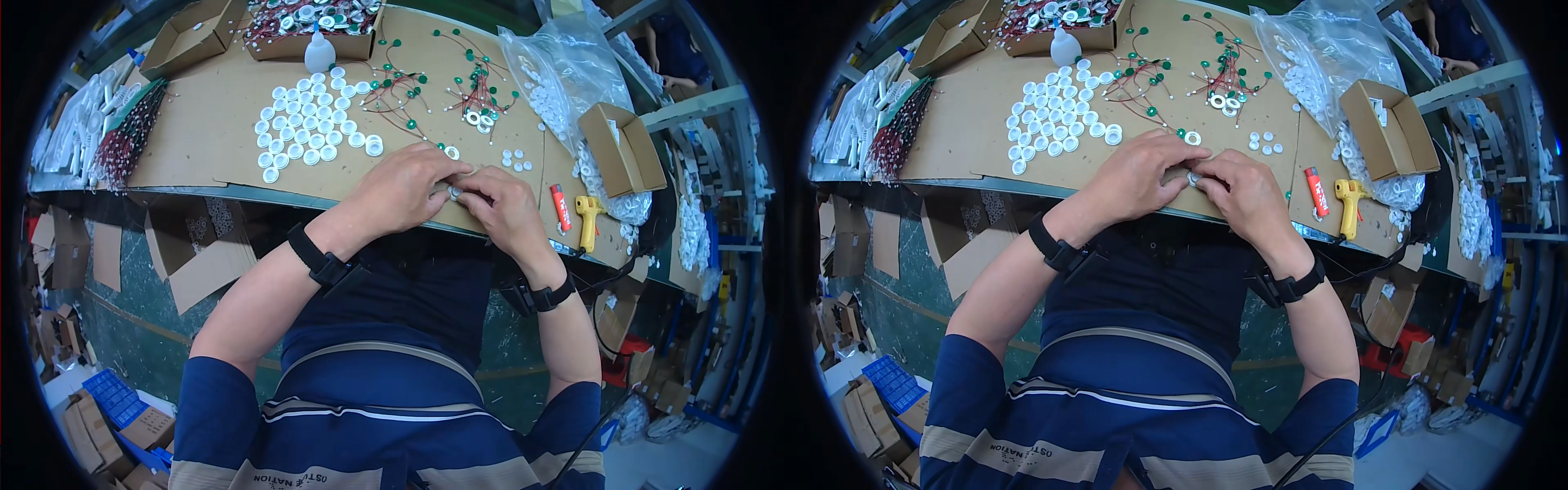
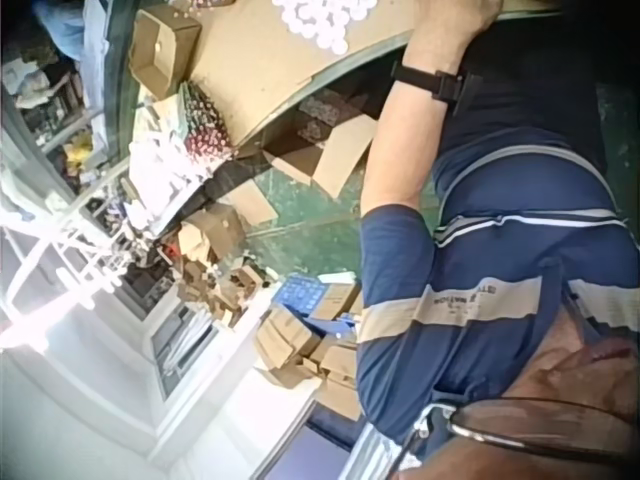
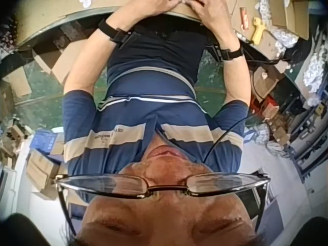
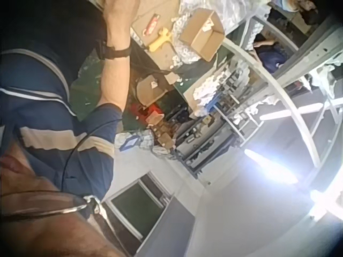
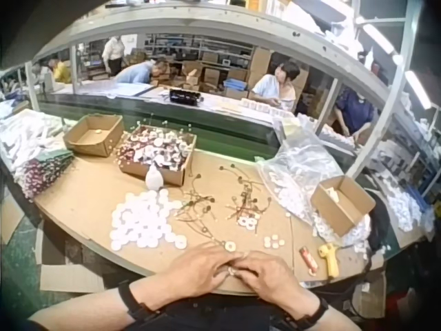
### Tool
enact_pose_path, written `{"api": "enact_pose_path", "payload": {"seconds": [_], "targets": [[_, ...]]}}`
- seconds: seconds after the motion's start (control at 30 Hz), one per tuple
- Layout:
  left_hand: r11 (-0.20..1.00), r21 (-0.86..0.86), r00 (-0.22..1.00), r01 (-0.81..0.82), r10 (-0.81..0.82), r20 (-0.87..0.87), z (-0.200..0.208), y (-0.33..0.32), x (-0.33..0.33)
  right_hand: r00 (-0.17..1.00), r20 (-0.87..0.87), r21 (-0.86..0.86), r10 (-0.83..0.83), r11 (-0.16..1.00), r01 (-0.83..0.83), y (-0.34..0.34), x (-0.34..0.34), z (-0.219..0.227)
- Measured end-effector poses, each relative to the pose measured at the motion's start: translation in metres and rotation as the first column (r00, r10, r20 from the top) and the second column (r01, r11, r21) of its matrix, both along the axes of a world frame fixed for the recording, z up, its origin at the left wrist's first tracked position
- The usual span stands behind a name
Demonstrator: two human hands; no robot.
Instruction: Manually assemble small white plastic components by applying adhesive and joining parts.
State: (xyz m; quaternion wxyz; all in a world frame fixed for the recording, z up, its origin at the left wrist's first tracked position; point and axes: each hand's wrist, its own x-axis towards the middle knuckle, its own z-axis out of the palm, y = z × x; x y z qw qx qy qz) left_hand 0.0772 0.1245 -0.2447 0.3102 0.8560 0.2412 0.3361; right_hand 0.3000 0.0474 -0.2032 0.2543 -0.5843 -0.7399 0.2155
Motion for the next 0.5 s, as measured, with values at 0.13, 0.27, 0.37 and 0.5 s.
{"api": "enact_pose_path", "payload": {"seconds": [0.13,0.27,0.37,0.5], "targets": [[1.000,0.012,1.000,-0.001,0.001,-0.013,0.0004,0.0000,0.0001,0.998,-0.060,-0.018,-0.008,1.000,0.007,0.0000,0.0026,-0.0035],[1.000,0.016,1.000,0.003,-0.003,-0.009,0.0012,0.0004,-0.0004,0.996,-0.087,-0.037,-0.006,0.999,0.003,0.0012,0.0033,-0.0030],[1.000,0.014,1.000,0.003,-0.002,-0.015,0.0015,0.0003,-0.0011,0.996,-0.093,-0.044,-0.003,0.999,-0.001,0.0013,0.0037,-0.0040],[1.000,0.013,1.000,0.001,-0.001,-0.016,0.0018,0.0002,-0.0001,0.996,-0.094,-0.038,-0.008,0.999,0.005,0.0007,0.0033,-0.0047]]}}
